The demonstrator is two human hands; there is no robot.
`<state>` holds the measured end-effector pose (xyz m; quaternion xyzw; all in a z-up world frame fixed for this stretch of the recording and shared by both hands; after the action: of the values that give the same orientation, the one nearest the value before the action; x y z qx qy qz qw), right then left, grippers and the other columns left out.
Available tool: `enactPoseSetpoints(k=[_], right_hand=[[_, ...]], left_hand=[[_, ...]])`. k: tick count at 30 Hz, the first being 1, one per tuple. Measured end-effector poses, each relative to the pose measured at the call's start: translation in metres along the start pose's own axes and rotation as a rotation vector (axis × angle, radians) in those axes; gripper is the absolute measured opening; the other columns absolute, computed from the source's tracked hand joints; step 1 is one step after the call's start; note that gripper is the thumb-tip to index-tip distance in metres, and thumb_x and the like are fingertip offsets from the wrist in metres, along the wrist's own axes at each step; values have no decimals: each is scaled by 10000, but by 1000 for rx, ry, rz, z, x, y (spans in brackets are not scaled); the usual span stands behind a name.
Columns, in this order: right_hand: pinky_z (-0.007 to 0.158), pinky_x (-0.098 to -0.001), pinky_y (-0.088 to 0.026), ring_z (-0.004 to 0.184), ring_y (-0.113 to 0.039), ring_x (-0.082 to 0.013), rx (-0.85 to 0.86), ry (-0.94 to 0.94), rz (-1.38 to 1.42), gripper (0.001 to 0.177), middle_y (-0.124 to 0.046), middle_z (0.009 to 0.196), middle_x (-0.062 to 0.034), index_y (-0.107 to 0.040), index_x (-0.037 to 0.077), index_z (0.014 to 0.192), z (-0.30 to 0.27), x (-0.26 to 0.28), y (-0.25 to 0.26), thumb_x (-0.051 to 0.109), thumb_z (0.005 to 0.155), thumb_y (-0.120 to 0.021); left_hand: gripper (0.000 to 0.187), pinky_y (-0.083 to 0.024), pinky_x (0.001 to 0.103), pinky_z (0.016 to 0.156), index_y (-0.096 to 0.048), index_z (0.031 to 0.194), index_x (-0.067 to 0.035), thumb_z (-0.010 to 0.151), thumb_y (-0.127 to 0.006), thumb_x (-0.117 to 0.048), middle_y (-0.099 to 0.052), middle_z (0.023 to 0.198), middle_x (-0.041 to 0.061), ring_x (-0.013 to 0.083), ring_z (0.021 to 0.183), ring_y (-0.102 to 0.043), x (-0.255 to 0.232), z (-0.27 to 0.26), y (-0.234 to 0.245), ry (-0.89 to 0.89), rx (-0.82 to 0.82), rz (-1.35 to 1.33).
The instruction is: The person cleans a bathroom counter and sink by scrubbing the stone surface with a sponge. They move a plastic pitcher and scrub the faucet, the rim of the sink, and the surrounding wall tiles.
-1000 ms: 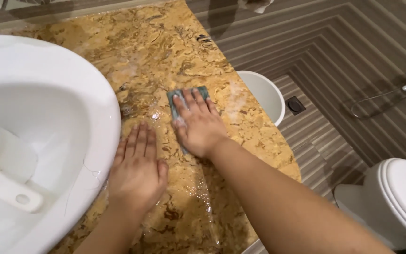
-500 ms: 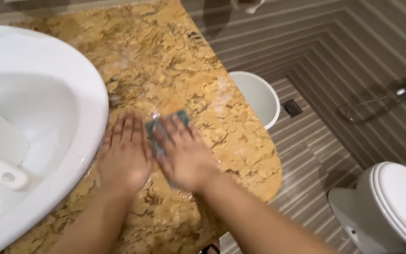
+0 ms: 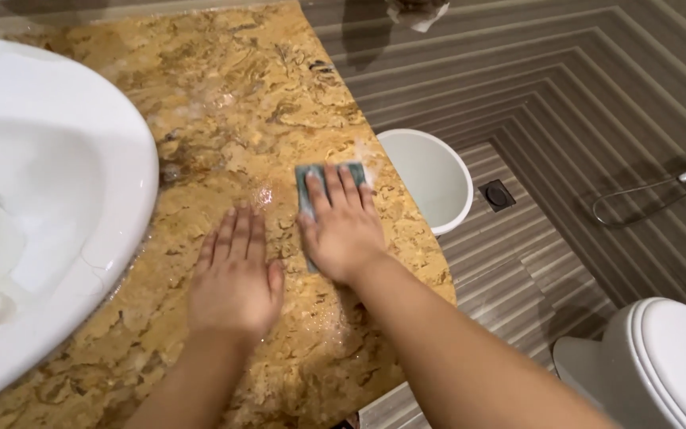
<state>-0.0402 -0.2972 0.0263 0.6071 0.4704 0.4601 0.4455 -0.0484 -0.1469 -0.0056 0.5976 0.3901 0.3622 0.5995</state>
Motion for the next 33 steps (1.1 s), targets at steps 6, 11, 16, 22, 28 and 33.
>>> enactPoseSetpoints(k=[6,11,16,22,28,33], right_hand=[[1250,-435,10,1566,35,-270,-8,161,-22,666,-23,1701,-106,-113,127,1622,13,25,-13,379,1013,-210],[1275,-433,21,1595,-24,-286,-52,401,-95,633,-72,1708,-139,-181,79,1615,-38,30,-23,378,1057,-175],[1250,-438,13,1580,8,-295,139,390,-85,664,-42,1707,-111,-174,146,1620,-61,-16,-5,449,1029,-158],[1235,-455,-24,1549,14,-304,-24,159,-77,677,-49,1696,-121,-149,138,1618,-7,-51,12,435,1009,-143],[1263,-431,-43,1574,-29,-280,8,179,-20,643,-102,1688,-149,-180,75,1615,-5,-12,-2,328,1026,-232],[1301,-434,-61,1598,-70,-272,40,478,-82,620,-152,1715,-105,-250,94,1600,-60,8,-14,364,1042,-229]], left_hand=[[672,-101,374,1250,-234,1566,-70,1012,-245,-450,-185,1674,90,214,1550,-150,5,-1,-3,36,-29,-72],[675,-110,371,1259,-276,1570,-84,1007,-304,-456,-220,1667,80,218,1556,-164,4,-2,6,86,-48,-164],[776,-101,380,1207,-231,1596,-62,945,-351,-466,-166,1703,115,241,1533,-126,-3,4,4,82,-10,-42],[750,-92,420,1226,-203,1609,-54,984,-284,-461,-145,1698,131,262,1543,-103,-11,6,-2,64,-3,-97],[692,-100,390,1228,-246,1568,-60,1016,-263,-477,-195,1678,111,239,1532,-150,-5,1,-2,117,19,-149],[676,-142,396,1261,-331,1562,-84,1019,-330,-487,-269,1671,92,238,1556,-202,-11,-5,1,147,-79,-202]])
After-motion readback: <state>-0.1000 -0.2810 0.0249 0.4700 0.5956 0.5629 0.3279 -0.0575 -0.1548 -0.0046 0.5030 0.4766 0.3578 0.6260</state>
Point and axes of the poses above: each hand's wrist, its own z-axis towards the middle knuckle, its own y-axis out of the back of the hand, x = y × z, the point moved 5 cm from there along z, towards the middle knuckle
